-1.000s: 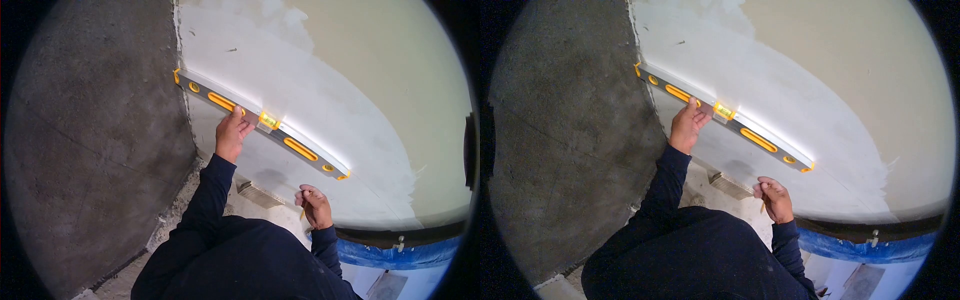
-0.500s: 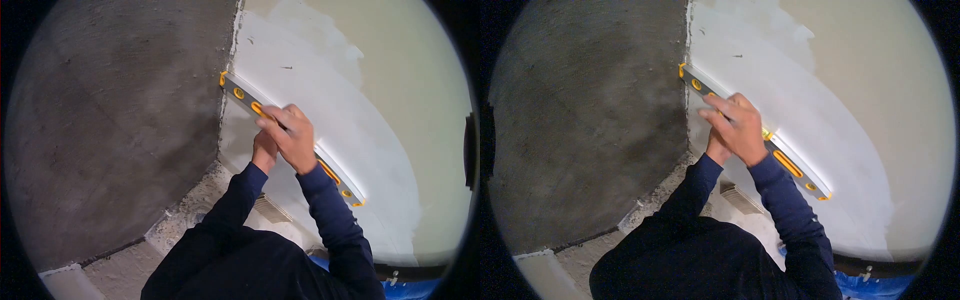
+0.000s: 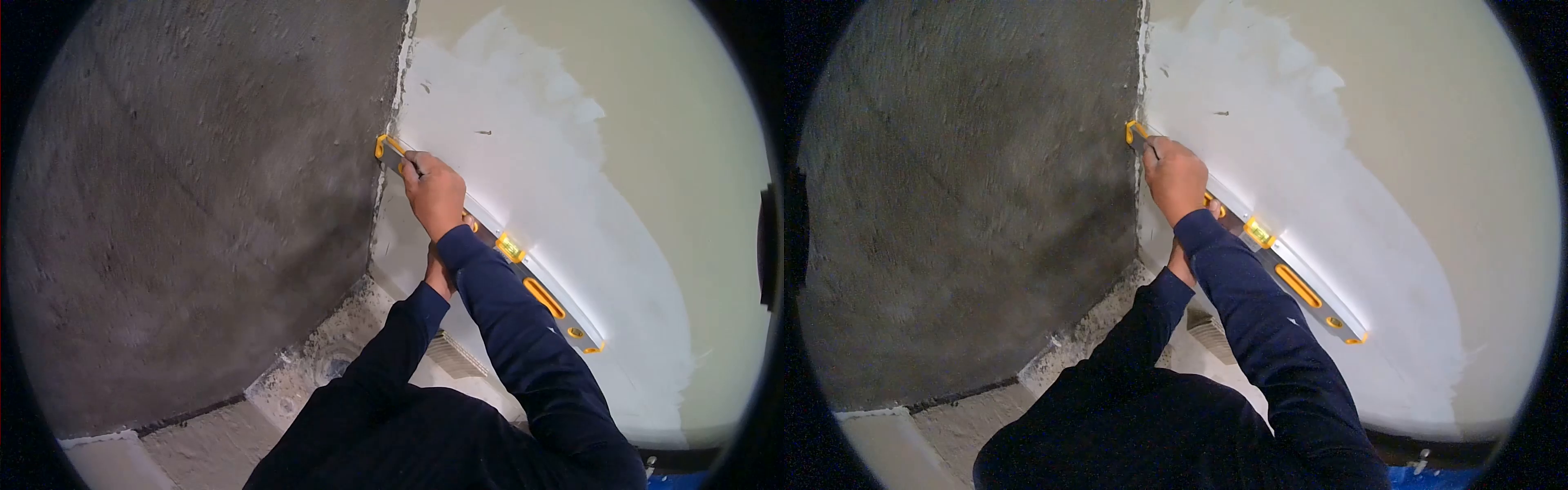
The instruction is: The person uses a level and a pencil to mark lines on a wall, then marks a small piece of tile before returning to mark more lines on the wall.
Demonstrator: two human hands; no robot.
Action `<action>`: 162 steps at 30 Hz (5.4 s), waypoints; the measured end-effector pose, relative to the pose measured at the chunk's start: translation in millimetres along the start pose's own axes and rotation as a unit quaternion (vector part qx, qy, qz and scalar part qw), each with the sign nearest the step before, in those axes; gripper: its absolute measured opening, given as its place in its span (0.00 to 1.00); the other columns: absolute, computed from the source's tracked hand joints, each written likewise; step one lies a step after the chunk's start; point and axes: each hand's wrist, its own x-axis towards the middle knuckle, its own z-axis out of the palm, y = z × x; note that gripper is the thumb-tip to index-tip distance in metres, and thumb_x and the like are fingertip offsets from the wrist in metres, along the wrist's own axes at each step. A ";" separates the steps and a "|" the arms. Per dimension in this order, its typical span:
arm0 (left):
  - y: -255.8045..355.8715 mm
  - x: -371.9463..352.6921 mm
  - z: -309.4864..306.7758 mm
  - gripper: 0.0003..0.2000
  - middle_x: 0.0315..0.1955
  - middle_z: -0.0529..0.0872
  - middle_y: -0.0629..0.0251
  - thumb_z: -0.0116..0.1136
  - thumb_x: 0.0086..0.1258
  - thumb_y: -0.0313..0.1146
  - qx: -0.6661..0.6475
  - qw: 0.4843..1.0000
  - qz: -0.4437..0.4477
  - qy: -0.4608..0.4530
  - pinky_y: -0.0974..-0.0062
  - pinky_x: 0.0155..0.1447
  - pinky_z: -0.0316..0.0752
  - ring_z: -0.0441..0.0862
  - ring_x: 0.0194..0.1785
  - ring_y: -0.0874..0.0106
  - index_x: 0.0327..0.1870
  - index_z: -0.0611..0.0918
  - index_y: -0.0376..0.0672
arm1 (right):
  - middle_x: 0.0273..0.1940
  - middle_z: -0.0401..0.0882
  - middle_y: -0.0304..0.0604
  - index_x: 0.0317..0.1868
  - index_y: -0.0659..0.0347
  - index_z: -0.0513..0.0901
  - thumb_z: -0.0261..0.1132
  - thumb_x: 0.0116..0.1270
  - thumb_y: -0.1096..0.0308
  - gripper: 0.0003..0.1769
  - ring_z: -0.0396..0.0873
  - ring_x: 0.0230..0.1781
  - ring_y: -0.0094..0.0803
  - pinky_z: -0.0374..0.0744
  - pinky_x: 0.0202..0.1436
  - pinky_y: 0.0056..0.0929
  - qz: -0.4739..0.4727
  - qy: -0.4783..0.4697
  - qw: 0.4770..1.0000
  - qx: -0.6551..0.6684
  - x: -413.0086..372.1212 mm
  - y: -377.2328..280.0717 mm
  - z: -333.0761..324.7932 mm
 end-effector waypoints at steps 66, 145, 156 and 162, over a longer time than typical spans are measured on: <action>4.3 1.9 7.7 0.19 0.40 0.78 0.68 0.57 0.71 0.48 0.080 0.995 -0.028 -0.057 0.71 0.60 0.73 0.76 0.47 0.75 0.50 0.76 0.40 | 0.25 0.81 0.46 0.34 0.66 0.82 0.68 0.62 0.72 0.06 0.77 0.22 0.27 0.76 0.28 0.25 0.328 0.219 0.877 -0.273 -278.6 28.9 -382.3; -2.6 5.9 6.1 0.16 0.37 0.81 0.68 0.55 0.71 0.48 0.004 0.998 -0.004 -0.069 0.71 0.45 0.78 0.80 0.38 0.74 0.45 0.77 0.44 | 0.29 0.82 0.51 0.36 0.61 0.81 0.64 0.61 0.63 0.10 0.82 0.27 0.43 0.78 0.34 0.38 0.007 -0.031 0.999 -0.026 -37.7 -13.0 -106.4; -39.6 -63.6 -39.3 0.23 0.50 0.75 0.61 0.57 0.70 0.51 0.042 0.998 -0.011 -0.046 0.53 0.61 0.72 0.75 0.55 0.64 0.55 0.69 0.45 | 0.34 0.75 0.41 0.51 0.69 0.74 0.62 0.69 0.61 0.20 0.75 0.30 0.28 0.73 0.31 0.23 0.425 0.037 0.840 0.335 -328.0 16.2 -402.2; -109.1 -185.2 -133.0 0.23 0.53 0.75 0.60 0.56 0.71 0.49 0.010 0.997 0.024 0.073 0.52 0.63 0.71 0.74 0.58 0.61 0.58 0.69 0.44 | 0.33 0.72 0.34 0.51 0.61 0.74 0.58 0.72 0.58 0.16 0.71 0.31 0.23 0.72 0.34 0.22 0.528 0.193 0.735 0.380 -509.0 26.1 -509.3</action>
